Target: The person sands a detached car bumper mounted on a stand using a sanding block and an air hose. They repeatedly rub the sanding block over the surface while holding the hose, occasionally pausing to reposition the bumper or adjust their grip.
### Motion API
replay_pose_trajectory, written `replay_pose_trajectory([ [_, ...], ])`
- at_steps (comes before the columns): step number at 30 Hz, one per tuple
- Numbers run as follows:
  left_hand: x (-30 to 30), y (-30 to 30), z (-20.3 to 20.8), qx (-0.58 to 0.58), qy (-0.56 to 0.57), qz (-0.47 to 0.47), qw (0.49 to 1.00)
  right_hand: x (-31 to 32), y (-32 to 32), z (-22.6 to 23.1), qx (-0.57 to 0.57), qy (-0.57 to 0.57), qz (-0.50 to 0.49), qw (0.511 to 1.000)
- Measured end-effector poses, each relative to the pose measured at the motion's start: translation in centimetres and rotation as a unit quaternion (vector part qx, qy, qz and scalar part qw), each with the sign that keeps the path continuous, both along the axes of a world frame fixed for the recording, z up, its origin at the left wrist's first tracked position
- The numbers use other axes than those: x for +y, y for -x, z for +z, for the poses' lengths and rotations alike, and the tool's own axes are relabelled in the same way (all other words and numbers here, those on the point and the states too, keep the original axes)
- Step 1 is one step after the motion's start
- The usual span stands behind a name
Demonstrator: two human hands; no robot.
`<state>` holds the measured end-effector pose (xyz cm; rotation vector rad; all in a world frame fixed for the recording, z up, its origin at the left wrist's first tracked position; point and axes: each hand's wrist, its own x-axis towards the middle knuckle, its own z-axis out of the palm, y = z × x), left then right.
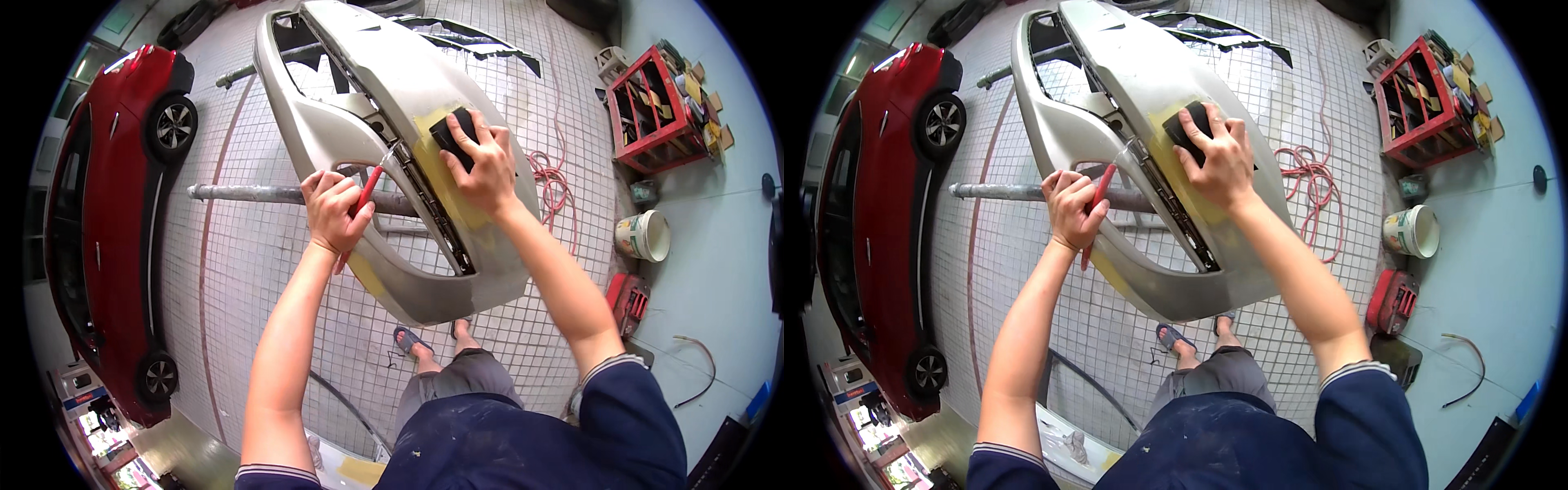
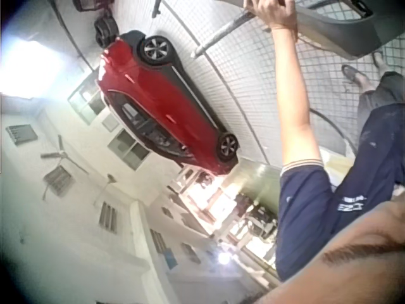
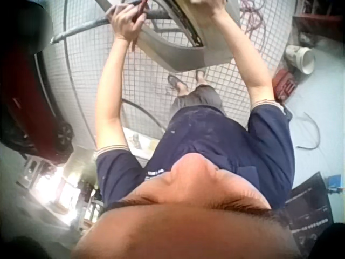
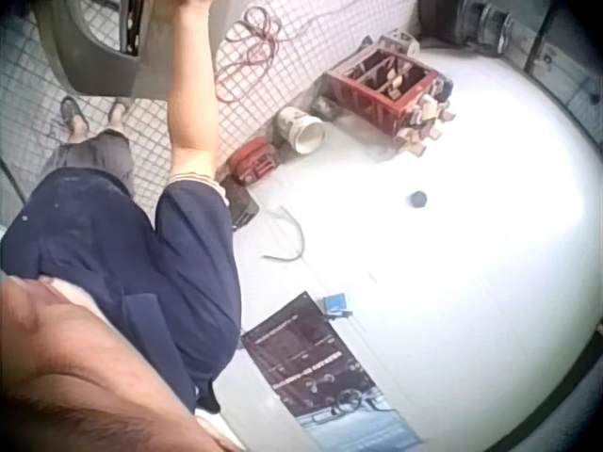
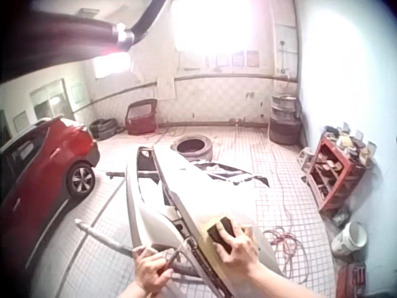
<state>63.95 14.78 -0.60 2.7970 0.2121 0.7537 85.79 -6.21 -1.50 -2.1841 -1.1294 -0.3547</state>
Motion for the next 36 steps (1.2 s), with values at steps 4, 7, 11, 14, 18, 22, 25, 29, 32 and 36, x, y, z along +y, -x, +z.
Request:
replay_pose_trajectory([
  [4, -0.1, 0.2, -0.2, -0.013, 0.019, -0.006, 1.000, -4.9, 5.5, -2.1, 0.002, 0.012, -0.002, 1.000],
  [7, 0.0, 0.4, -0.2, -0.011, -0.007, -0.005, 1.000, -8.3, 5.0, -3.9, -0.044, 0.025, 0.082, 0.995],
  [11, 0.2, 0.1, -0.1, -0.005, -0.013, -0.007, 1.000, -4.8, -1.1, -0.6, -0.039, 0.029, 0.038, 0.998],
  [14, 0.2, 0.1, -0.3, -0.010, -0.009, -0.009, 1.000, -3.1, -0.6, 0.0, 0.007, 0.019, -0.032, 0.999],
  [18, 0.1, 0.6, -0.1, 0.011, 0.005, -0.003, 1.000, -9.9, 5.5, -3.2, -0.023, 0.056, 0.045, 0.997],
  [22, -0.2, 0.3, 0.1, -0.006, -0.012, 0.006, 1.000, -8.2, 2.9, -2.0, -0.042, 0.062, 0.032, 0.997],
  [25, -0.2, -0.3, 0.3, -0.004, -0.004, -0.004, 1.000, -2.4, -1.6, 0.1, 0.009, 0.033, -0.050, 0.998],
  [29, 0.2, 0.4, -0.2, 0.008, -0.006, 0.003, 1.000, -4.9, 3.6, -1.7, 0.000, 0.005, 0.006, 1.000],
  [32, 0.1, 0.4, -0.5, -0.002, -0.009, 0.004, 1.000, -8.5, 5.9, -3.2, 0.002, 0.014, 0.077, 0.997],
  [36, -0.1, 0.3, -0.1, 0.011, -0.002, 0.014, 1.000, -3.6, -0.6, -0.5, 0.042, 0.002, 0.016, 0.999],
])
